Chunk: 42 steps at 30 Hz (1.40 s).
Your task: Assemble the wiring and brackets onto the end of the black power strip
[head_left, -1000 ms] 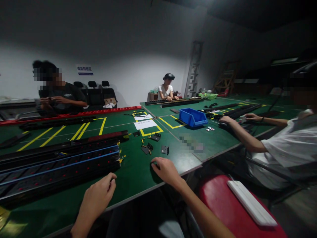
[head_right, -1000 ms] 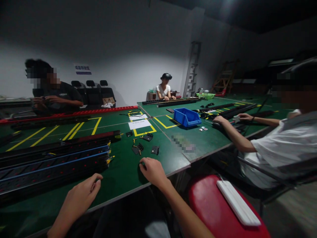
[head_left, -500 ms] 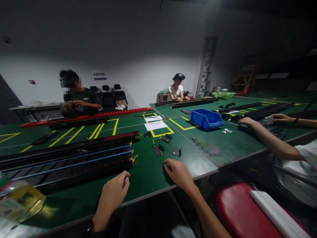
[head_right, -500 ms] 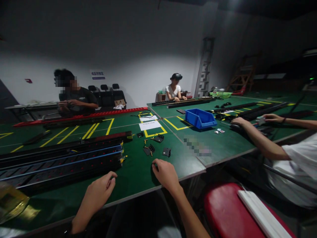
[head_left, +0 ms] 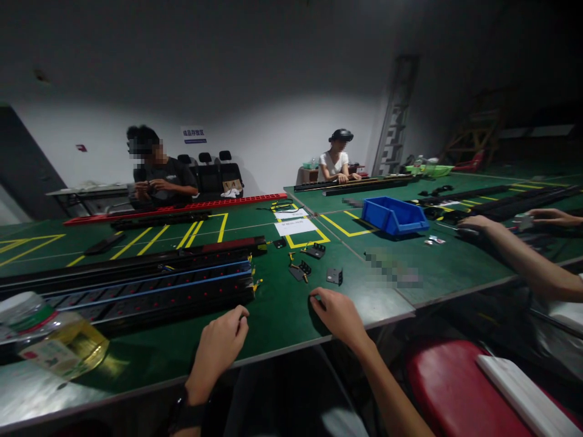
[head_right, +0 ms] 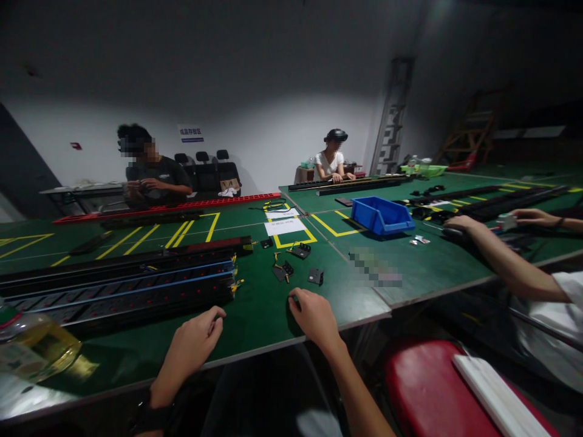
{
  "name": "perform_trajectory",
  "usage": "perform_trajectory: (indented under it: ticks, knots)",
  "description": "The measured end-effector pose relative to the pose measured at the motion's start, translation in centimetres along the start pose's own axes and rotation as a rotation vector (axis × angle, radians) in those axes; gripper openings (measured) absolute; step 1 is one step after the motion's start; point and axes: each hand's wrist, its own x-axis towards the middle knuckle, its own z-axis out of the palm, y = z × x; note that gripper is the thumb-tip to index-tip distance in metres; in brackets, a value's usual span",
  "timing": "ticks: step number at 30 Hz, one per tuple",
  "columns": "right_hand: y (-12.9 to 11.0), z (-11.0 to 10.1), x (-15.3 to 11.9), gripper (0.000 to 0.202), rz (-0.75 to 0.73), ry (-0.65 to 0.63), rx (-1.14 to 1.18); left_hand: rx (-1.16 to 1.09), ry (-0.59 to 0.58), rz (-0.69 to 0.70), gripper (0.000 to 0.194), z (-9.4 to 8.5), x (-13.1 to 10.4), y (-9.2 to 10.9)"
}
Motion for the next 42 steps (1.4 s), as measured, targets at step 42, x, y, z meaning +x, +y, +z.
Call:
perform_trajectory:
  ticks: [42]
  knots:
    - [0.6,0.5,-0.3,0.028,-0.059,0.050,-0.013,-0.015,0.075,0.027,0.019,1.1,-0.1,-0.5]
